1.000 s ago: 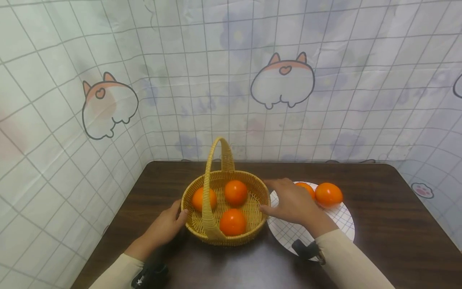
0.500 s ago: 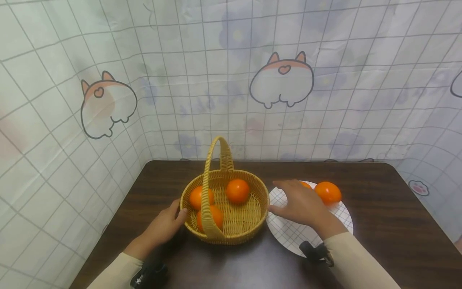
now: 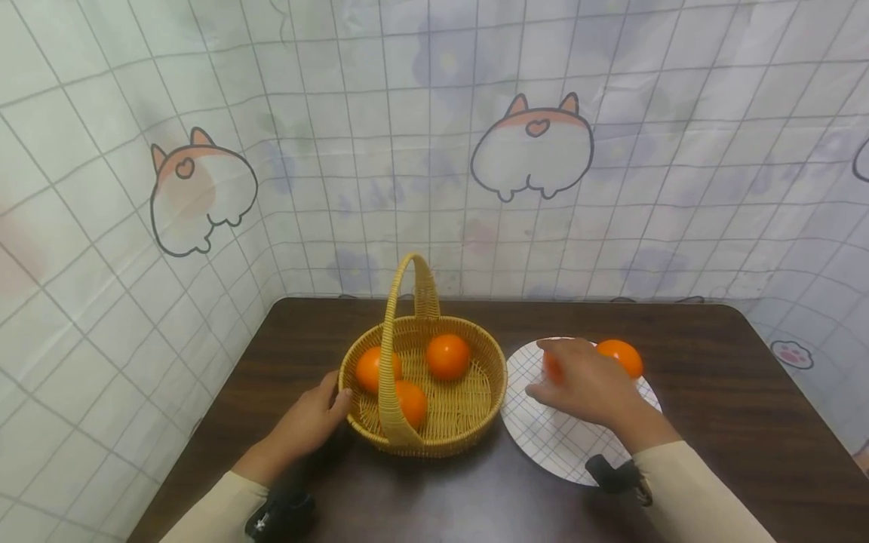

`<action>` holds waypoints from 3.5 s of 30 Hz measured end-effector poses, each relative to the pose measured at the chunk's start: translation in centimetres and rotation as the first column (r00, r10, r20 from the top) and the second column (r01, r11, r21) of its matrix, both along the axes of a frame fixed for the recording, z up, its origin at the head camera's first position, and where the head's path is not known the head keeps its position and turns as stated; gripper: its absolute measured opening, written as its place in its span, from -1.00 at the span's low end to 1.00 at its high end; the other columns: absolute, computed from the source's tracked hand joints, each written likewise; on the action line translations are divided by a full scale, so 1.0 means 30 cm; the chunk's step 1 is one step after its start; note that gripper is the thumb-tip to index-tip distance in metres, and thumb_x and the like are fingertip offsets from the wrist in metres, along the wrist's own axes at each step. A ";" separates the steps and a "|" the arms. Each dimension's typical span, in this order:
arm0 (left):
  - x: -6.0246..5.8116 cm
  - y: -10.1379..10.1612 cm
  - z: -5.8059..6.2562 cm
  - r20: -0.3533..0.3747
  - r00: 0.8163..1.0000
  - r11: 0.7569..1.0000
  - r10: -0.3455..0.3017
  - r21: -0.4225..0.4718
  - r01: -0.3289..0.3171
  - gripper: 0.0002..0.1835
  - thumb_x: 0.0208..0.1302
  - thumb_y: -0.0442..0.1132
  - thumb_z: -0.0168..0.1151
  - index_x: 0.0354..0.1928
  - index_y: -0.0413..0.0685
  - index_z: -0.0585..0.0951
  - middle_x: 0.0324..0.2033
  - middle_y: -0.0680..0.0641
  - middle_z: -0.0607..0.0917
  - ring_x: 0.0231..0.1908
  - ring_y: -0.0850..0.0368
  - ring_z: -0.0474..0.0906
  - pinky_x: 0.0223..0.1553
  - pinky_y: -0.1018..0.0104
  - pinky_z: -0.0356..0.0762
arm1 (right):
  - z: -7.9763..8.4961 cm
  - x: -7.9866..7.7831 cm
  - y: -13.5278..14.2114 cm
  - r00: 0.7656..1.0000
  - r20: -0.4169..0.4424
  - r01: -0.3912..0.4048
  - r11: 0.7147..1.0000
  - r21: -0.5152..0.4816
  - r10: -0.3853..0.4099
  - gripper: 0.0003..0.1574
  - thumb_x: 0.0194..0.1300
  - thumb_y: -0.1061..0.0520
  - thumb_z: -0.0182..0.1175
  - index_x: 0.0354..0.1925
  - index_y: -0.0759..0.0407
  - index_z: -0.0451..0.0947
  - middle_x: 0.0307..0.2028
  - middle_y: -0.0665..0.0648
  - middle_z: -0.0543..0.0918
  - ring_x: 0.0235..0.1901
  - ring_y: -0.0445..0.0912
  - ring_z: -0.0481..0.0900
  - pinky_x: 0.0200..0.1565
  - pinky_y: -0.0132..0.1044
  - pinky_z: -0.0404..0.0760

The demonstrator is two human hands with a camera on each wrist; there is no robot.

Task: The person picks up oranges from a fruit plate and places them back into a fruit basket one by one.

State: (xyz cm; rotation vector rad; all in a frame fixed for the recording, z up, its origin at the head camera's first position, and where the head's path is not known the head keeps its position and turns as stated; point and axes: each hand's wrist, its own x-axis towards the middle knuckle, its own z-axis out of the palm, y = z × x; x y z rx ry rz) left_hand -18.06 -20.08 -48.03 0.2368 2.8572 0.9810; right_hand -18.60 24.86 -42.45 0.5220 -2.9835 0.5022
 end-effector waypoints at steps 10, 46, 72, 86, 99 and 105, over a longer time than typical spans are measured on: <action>-0.003 0.000 0.000 -0.006 1.000 1.000 0.006 -0.017 -0.007 -0.37 0.60 0.06 -0.02 0.49 -0.20 0.26 0.13 -0.13 0.64 0.00 0.06 0.60 0.07 -0.08 0.52 | -0.002 0.005 0.058 1.000 -0.027 0.008 1.000 -0.002 -0.008 -0.01 0.17 -0.42 0.41 0.32 0.17 0.52 0.13 0.31 0.64 -0.02 0.19 0.60 -0.24 0.17 0.67; 0.004 -0.001 0.003 -0.026 1.000 1.000 -0.009 -0.015 0.009 -0.39 0.61 0.04 -0.01 0.49 -0.19 0.28 0.12 -0.14 0.66 0.02 0.02 0.63 0.08 -0.10 0.52 | -0.022 -0.008 0.280 0.989 0.045 0.140 0.989 0.043 -0.142 0.20 0.16 -0.57 0.30 0.35 0.31 0.43 0.16 0.52 0.52 0.05 0.35 0.48 -0.25 0.41 0.56; 0.004 -0.004 -0.003 -0.017 1.000 1.000 0.006 -0.018 -0.007 -0.36 0.60 0.08 -0.02 0.49 -0.19 0.27 0.14 -0.17 0.64 0.04 -0.02 0.62 0.07 -0.12 0.52 | -0.071 -0.053 0.353 0.971 0.127 0.198 0.979 0.043 -0.202 0.34 0.14 -0.53 0.35 0.40 0.48 0.27 0.18 0.62 0.46 0.07 0.46 0.47 -0.19 0.47 0.49; 0.001 -0.007 -0.002 -0.030 1.000 1.000 -0.003 -0.016 0.002 -0.36 0.60 0.08 -0.01 0.49 -0.19 0.27 0.13 -0.16 0.65 0.04 -0.02 0.63 0.06 -0.13 0.53 | -0.107 -0.067 0.363 0.965 0.137 0.220 0.975 0.035 -0.222 0.37 0.11 -0.58 0.33 0.37 0.47 0.27 0.07 0.59 0.54 -0.09 0.38 0.59 -0.30 0.36 0.56; 0.002 -0.007 -0.003 -0.032 0.999 1.000 0.002 -0.027 -0.003 -0.36 0.60 0.08 -0.02 0.49 -0.19 0.27 0.17 -0.19 0.63 0.09 -0.05 0.61 0.11 -0.13 0.51 | -0.087 -0.051 0.371 0.967 0.115 0.227 0.973 0.032 -0.229 0.37 0.09 -0.58 0.34 0.37 0.47 0.28 0.10 0.60 0.51 -0.04 0.40 0.53 -0.27 0.41 0.53; 0.005 -0.004 0.000 -0.039 0.999 0.999 -0.009 -0.032 0.008 -0.36 0.59 0.06 -0.02 0.49 -0.21 0.27 0.17 -0.21 0.63 0.08 -0.07 0.61 0.10 -0.15 0.51 | -0.052 -0.038 0.356 0.971 0.092 0.221 0.975 0.018 -0.221 0.33 0.09 -0.47 0.43 0.38 0.48 0.26 0.10 0.60 0.50 -0.04 0.39 0.52 -0.27 0.42 0.53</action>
